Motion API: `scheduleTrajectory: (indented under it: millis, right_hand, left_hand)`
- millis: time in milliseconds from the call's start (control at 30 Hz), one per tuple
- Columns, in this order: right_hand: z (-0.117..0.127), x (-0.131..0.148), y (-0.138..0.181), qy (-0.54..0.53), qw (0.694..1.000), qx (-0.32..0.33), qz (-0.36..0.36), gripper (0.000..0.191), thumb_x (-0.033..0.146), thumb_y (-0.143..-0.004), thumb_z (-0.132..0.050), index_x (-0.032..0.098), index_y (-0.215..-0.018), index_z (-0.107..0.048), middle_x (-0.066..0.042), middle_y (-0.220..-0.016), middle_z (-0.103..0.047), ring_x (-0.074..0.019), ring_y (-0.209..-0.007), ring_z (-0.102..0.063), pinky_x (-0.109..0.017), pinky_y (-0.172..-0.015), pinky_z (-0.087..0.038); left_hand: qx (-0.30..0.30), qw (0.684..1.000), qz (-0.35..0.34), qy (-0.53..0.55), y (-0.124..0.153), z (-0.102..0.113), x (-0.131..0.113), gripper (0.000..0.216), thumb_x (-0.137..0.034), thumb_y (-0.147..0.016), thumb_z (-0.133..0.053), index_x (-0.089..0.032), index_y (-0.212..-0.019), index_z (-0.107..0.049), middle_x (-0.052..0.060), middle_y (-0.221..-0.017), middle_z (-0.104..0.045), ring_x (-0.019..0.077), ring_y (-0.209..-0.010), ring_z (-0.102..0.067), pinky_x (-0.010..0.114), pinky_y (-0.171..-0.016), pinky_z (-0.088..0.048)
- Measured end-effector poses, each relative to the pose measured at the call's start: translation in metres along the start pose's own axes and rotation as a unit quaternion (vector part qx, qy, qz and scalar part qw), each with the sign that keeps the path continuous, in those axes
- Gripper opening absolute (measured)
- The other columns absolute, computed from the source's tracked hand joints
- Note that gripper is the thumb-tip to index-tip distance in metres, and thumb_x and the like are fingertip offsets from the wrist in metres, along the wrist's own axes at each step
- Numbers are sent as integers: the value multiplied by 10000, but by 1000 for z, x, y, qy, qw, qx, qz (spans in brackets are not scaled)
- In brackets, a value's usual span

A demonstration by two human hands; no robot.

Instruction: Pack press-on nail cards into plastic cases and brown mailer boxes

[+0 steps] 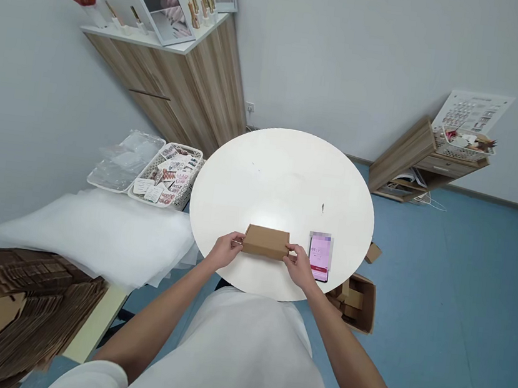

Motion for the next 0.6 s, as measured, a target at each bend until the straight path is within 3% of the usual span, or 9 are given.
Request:
scheduleTrajectory:
  millis: [133, 300, 433, 600]
  right_hand:
    - [-10, -16, 11, 35, 999, -19, 18, 327, 258, -730, -505, 221, -1054, -491, -81, -1139, -474, -186, -969, -550, -352, -819, -470]
    - [-27, -33, 32, 66, 997, -36, 10, 248, 299, -728, -504, 204, -955, -530, -75, -1085, -522, -194, -1008, -528, -365, -873, -434]
    - [-35, -37, 43, 29, 997, -55, -44, 311, 328, -735, -490, 216, -1024, -471, -56, -1038, -561, -184, -906, -588, -339, -772, -464]
    - [-37, -35, 44, 74, 987, -73, -126, 453, 361, -684, -553, 224, -1099, -432, -17, -881, -593, -156, -711, -603, -296, -653, -449]
  left_hand:
    - [-15, 1000, 12, -2, 15, -17, 7, 249, -219, -716, -502, -196, -959, -552, 37, -962, -625, 149, -827, -607, 295, -761, -495]
    - [-36, 996, 69, -35, 31, -29, 17, 297, -388, -714, -543, -183, -928, -519, 72, -998, -606, 188, -873, -604, 297, -700, -484]
    - [-33, 989, 115, -88, 29, -25, 22, 486, -503, -694, -537, -181, -1047, -452, 60, -904, -614, 182, -792, -606, 289, -653, -457]
    - [43, 976, 90, -192, 19, -25, 24, 509, -536, -680, -523, -187, -1047, -469, 30, -768, -602, 193, -736, -588, 260, -545, -395]
Point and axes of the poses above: each hand's wrist, its own y-axis away from the middle knuckle, its own z-axis out of the back of the hand, x = y × z, the point moved 2 cm from there along -y, towards the middle knuckle
